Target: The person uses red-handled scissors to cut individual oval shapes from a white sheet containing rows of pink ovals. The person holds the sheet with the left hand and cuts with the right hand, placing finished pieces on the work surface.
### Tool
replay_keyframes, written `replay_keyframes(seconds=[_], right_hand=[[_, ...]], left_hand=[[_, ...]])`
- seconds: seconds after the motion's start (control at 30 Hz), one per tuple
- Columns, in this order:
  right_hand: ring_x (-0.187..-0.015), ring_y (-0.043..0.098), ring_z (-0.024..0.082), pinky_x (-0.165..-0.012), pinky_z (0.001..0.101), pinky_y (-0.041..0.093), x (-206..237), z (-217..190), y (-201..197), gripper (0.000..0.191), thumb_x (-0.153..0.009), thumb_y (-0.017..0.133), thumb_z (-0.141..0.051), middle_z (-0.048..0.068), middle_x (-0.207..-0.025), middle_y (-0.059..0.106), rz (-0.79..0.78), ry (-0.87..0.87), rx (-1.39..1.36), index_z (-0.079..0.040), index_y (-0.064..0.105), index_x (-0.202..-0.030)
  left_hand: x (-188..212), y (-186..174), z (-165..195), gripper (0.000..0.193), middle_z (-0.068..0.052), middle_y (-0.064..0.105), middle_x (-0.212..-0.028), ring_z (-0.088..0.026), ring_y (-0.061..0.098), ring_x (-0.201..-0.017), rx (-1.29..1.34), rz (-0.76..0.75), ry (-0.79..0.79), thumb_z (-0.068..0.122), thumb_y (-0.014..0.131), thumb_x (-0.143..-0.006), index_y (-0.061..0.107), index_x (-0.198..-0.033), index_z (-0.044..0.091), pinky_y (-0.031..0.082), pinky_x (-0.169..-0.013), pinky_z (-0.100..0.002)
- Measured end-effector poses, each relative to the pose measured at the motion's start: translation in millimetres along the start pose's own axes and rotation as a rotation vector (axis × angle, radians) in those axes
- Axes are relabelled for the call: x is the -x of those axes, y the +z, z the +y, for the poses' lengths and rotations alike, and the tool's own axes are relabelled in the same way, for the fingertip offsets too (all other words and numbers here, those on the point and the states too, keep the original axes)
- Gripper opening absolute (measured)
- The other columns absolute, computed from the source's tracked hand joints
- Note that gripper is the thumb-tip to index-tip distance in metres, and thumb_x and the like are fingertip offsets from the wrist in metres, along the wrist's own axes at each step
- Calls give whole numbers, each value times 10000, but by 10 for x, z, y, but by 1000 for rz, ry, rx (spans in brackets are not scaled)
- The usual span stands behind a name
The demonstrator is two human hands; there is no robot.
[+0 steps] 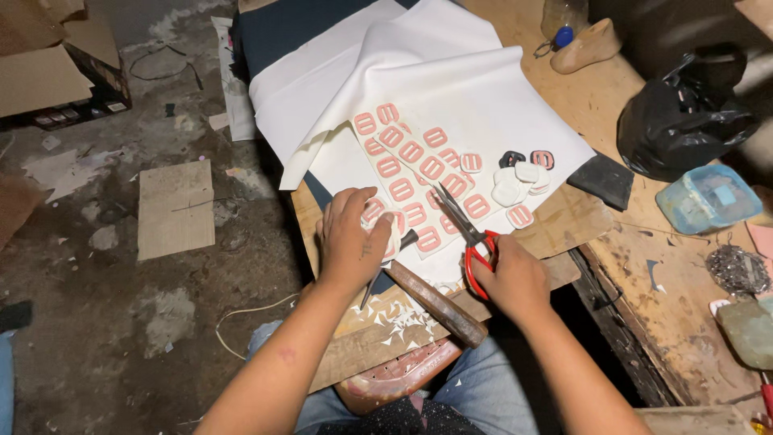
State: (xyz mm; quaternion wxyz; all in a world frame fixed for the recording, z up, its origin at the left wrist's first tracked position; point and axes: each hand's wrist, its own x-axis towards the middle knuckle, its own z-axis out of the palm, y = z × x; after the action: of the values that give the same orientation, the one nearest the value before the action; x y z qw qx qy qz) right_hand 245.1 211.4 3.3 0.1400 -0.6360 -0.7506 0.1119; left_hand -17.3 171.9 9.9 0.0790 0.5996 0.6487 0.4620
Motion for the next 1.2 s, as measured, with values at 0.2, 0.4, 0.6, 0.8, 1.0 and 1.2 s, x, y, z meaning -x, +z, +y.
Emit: replay_keyframes(seconds=[0.2, 0.4, 0.6, 0.8, 1.0, 1.2], right_hand=[[-737, 685, 384, -654, 489, 531, 63, 67, 138, 490, -768, 807, -400, 171, -779, 693, 174, -109, -58, -42, 665, -1072], [-673, 676, 332, -610, 460, 524, 100, 25, 161, 493, -746, 814, -385, 124, -714, 678, 204, -101, -94, -47, 670, -1075], [-663, 677, 313, -607, 443, 521, 94, -4, 141, 435, -738, 823, -355, 105, -682, 673, 183, -75, -70, -58, 675, -1020], [-663, 682, 307, -607, 443, 525, 97, -26, 132, 440, -743, 809, -360, 97, -682, 678, 201, -80, -90, -62, 674, -1037], [-708, 687, 322, -637, 441, 523, 87, -23, 64, 457, -747, 830, -389, 114, -732, 687, 165, -68, -113, -52, 670, -1012], [-691, 638, 159, -646, 326, 524, 305, 83, -95, 416, -832, 777, -343, 19, -779, 689, 121, 54, -584, -40, 680, -1099]], left_hand=[[-736, 312, -332, 347, -97, 647, -1228, -321, 572, -1143, -170, -149, 77, 157, 656, -888, 632, -1225, 76, 415, -949, -498], [-1317, 539, -260, 508, -101, 623, -1228, -325, 516, -1186, -348, -283, 16, 222, 707, -868, 566, -1325, 50, 391, -967, -505], [-1486, 646, -112, 629, -114, 595, -1279, -311, 480, -1249, -292, -312, -232, 224, 771, -789, 528, -1350, 77, 337, -1024, -506], [-1575, 568, -212, 519, -105, 668, -1167, -266, 633, -1055, -45, -245, -349, 109, 749, -768, 590, -1262, 88, 458, -923, -443], [-1333, 449, -185, 296, -136, 713, -943, -161, 660, -768, 664, -250, -557, 18, 653, -828, 660, -1115, -53, 536, -649, -265], [-566, 126, 150, 341, -143, 702, -958, -155, 646, -722, 1006, -302, -840, 10, 561, -892, 557, -1229, -44, 511, -604, -260]])
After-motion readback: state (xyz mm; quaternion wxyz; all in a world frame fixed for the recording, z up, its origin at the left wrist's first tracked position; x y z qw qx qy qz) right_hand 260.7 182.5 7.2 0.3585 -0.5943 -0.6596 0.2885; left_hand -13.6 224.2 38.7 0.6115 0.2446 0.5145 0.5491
